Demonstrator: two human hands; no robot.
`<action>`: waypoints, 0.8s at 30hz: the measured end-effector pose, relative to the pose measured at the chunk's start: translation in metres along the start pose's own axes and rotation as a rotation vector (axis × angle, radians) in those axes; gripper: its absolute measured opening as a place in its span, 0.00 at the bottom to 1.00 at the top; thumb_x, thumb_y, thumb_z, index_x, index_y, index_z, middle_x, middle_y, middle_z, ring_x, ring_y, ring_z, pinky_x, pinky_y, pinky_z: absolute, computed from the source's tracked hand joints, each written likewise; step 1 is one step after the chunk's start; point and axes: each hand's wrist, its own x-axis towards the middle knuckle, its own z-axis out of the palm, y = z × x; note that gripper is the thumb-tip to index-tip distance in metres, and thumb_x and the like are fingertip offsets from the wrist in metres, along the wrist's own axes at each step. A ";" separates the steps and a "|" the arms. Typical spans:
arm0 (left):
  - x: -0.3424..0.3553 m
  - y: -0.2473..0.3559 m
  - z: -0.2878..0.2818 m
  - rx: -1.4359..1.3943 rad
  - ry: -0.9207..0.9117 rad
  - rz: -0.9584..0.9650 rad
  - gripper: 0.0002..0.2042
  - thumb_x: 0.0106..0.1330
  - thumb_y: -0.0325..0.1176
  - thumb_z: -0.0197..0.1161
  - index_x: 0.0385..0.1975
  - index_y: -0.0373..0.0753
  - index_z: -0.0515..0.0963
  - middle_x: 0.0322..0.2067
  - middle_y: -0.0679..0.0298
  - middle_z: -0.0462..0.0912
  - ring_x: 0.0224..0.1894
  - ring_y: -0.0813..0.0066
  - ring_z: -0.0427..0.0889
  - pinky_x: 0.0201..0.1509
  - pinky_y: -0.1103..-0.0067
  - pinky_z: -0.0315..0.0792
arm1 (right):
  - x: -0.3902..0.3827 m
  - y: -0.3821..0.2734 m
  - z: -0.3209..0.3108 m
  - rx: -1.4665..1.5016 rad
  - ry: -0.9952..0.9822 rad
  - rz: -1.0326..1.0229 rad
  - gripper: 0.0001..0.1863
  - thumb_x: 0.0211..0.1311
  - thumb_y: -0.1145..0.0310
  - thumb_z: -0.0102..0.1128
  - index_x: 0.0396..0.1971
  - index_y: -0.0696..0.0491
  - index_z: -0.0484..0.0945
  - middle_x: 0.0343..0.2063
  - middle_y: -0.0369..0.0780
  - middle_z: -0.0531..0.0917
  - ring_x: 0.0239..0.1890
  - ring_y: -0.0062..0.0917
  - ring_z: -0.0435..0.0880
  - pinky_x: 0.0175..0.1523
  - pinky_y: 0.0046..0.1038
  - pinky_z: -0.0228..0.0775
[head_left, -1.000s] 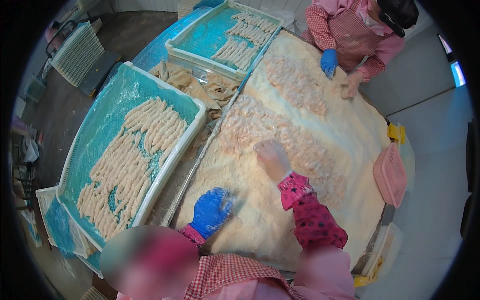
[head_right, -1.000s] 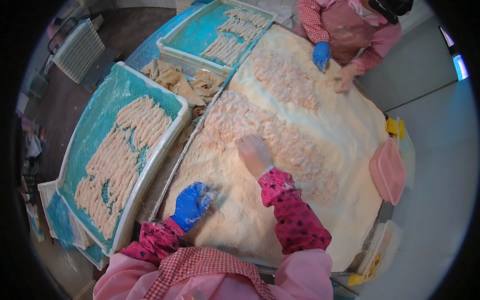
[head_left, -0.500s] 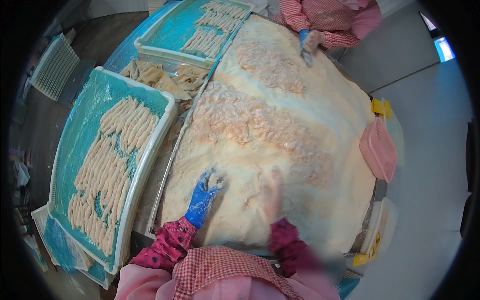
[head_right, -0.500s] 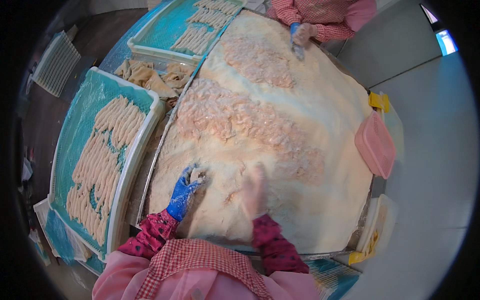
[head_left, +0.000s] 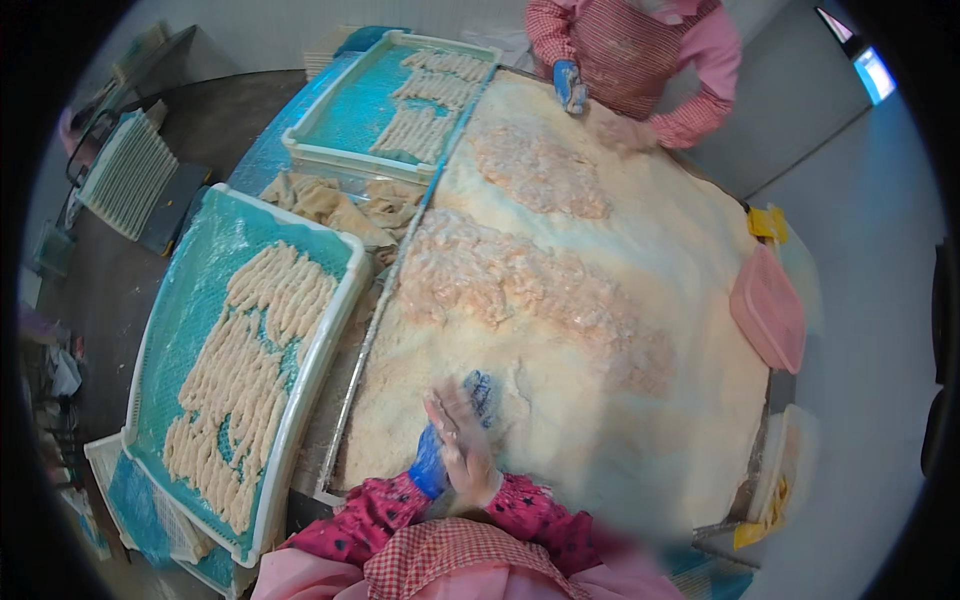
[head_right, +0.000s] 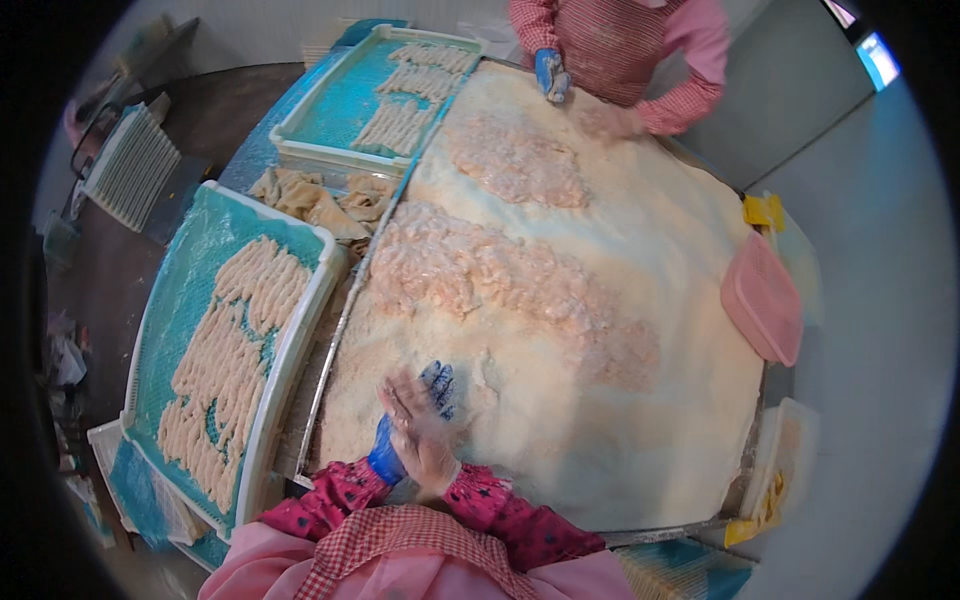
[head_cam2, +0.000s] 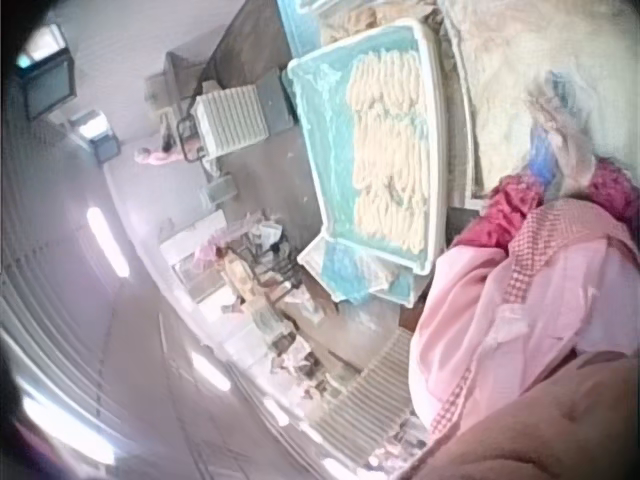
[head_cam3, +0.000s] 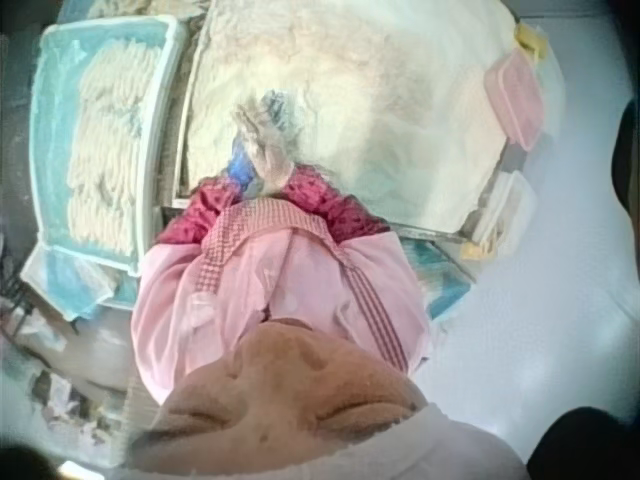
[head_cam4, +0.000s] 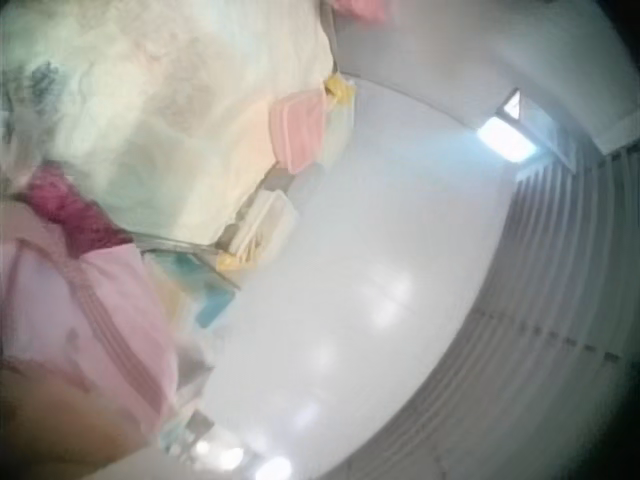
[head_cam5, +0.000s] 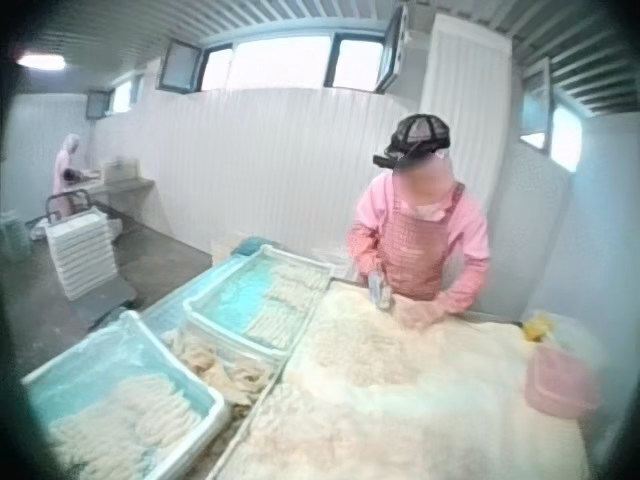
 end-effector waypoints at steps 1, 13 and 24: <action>0.000 0.017 -0.037 -0.248 0.195 -0.014 0.32 0.65 0.49 0.42 0.65 0.40 0.43 0.64 0.53 0.48 0.66 0.65 0.47 0.68 0.72 0.39 | 0.001 -0.007 0.004 0.258 0.028 -0.005 0.30 0.58 0.63 0.43 0.60 0.59 0.56 0.62 0.50 0.56 0.66 0.41 0.46 0.68 0.35 0.33; 0.351 0.286 0.037 1.502 -0.037 0.332 0.21 0.69 0.47 0.41 0.44 0.36 0.72 0.39 0.57 0.76 0.39 0.70 0.73 0.47 0.76 0.68 | -0.047 0.086 -0.015 0.697 0.375 0.781 0.22 0.51 0.80 0.46 0.49 0.61 0.66 0.45 0.41 0.71 0.50 0.27 0.69 0.58 0.29 0.58; 0.261 0.168 0.063 1.647 -0.659 -0.217 0.17 0.67 0.32 0.47 0.53 0.32 0.66 0.51 0.60 0.70 0.51 0.70 0.70 0.57 0.77 0.61 | -0.081 0.090 -0.111 0.243 0.063 0.569 0.18 0.60 0.70 0.47 0.50 0.58 0.69 0.54 0.47 0.68 0.59 0.35 0.64 0.63 0.34 0.50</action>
